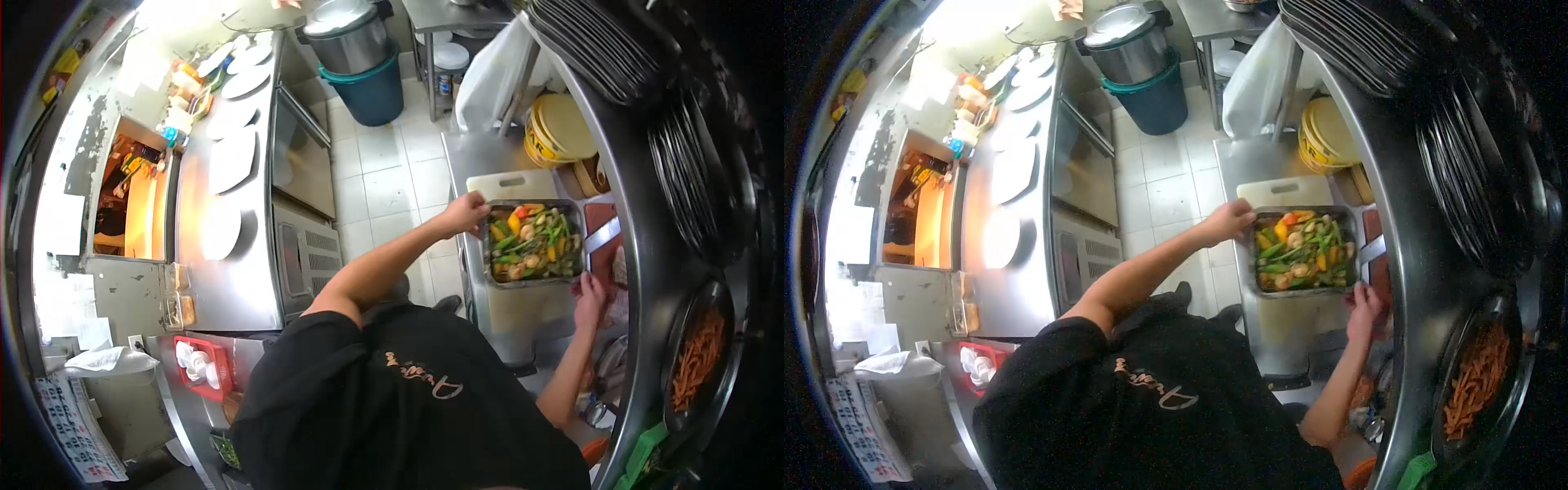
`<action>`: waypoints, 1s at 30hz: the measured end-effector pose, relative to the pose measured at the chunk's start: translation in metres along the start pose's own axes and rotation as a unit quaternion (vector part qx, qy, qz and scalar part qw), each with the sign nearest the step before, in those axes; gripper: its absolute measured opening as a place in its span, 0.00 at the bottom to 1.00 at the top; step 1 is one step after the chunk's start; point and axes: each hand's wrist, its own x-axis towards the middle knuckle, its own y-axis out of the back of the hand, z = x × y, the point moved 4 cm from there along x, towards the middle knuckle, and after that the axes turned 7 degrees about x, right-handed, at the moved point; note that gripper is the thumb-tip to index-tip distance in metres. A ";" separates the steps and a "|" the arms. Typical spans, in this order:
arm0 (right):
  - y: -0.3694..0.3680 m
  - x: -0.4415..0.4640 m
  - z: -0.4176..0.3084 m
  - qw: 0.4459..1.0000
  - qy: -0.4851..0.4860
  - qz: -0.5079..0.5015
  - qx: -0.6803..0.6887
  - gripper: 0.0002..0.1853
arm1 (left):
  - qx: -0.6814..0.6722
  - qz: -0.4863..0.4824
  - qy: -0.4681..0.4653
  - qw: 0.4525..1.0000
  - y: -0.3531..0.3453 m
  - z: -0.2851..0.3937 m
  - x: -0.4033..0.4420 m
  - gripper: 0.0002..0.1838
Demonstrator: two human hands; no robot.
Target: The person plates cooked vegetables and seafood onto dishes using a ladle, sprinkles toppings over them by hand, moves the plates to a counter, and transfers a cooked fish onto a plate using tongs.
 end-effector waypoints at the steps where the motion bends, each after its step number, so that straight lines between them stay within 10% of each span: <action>1: -0.017 -0.003 0.009 0.999 0.005 -0.022 0.024 0.12 | -0.016 0.007 0.015 1.000 0.017 -0.006 -0.014 0.16; 13: -0.332 -0.013 0.065 0.982 -0.074 -0.171 -0.013 0.14 | -0.046 0.208 0.084 0.974 0.263 -0.106 -0.137 0.11; 30: -0.641 0.127 0.004 0.978 -0.047 -0.200 -0.031 0.14 | -0.185 0.238 0.050 0.952 0.540 -0.115 0.003 0.09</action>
